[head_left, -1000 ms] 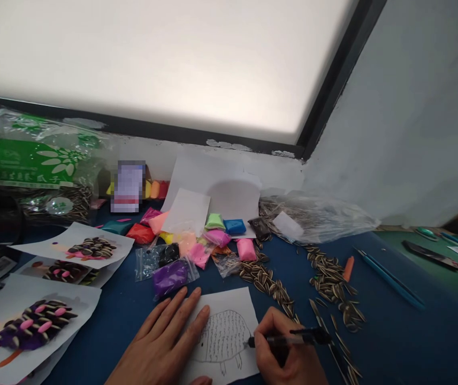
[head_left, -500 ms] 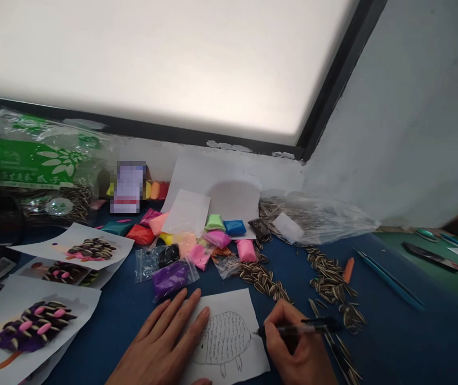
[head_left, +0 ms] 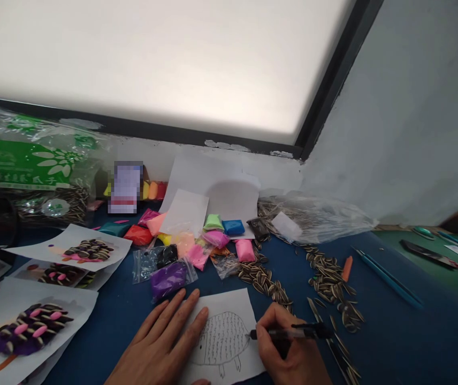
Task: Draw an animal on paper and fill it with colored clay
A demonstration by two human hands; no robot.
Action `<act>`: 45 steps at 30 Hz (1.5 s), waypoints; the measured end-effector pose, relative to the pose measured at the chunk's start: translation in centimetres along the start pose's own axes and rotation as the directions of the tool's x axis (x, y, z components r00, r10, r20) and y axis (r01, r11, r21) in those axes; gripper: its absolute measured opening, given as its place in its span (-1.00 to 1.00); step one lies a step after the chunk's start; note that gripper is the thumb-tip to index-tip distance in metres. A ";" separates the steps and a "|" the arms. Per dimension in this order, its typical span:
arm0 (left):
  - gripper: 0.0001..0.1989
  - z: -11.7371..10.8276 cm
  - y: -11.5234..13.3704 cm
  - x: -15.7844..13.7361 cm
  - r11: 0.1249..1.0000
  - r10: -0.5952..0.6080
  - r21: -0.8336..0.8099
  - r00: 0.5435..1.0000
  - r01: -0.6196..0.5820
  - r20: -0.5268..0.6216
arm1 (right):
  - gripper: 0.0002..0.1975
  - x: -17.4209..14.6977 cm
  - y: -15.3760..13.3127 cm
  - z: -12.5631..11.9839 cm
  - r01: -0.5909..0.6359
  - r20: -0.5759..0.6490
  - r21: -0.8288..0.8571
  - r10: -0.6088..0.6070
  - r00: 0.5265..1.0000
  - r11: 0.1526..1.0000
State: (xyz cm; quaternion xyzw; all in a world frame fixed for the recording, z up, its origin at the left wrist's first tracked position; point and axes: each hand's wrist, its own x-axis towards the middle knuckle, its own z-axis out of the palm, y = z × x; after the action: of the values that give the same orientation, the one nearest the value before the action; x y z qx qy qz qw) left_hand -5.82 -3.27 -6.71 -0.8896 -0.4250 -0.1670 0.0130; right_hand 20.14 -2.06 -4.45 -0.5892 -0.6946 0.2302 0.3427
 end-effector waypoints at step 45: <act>-0.08 2.4 -1.3 -0.4 0.999 -0.014 -0.051 0.996 0.010 -0.083 | -0.58 0.9 -1.2 -0.8 -0.071 0.117 0.257 0.041 0.992 0.964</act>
State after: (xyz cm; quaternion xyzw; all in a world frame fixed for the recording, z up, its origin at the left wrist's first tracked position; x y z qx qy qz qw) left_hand -6.35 -2.32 -9.24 -0.8794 -0.4250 -0.2147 0.0073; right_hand 19.89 -1.53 -2.90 -0.5449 -0.6592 0.3613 0.3715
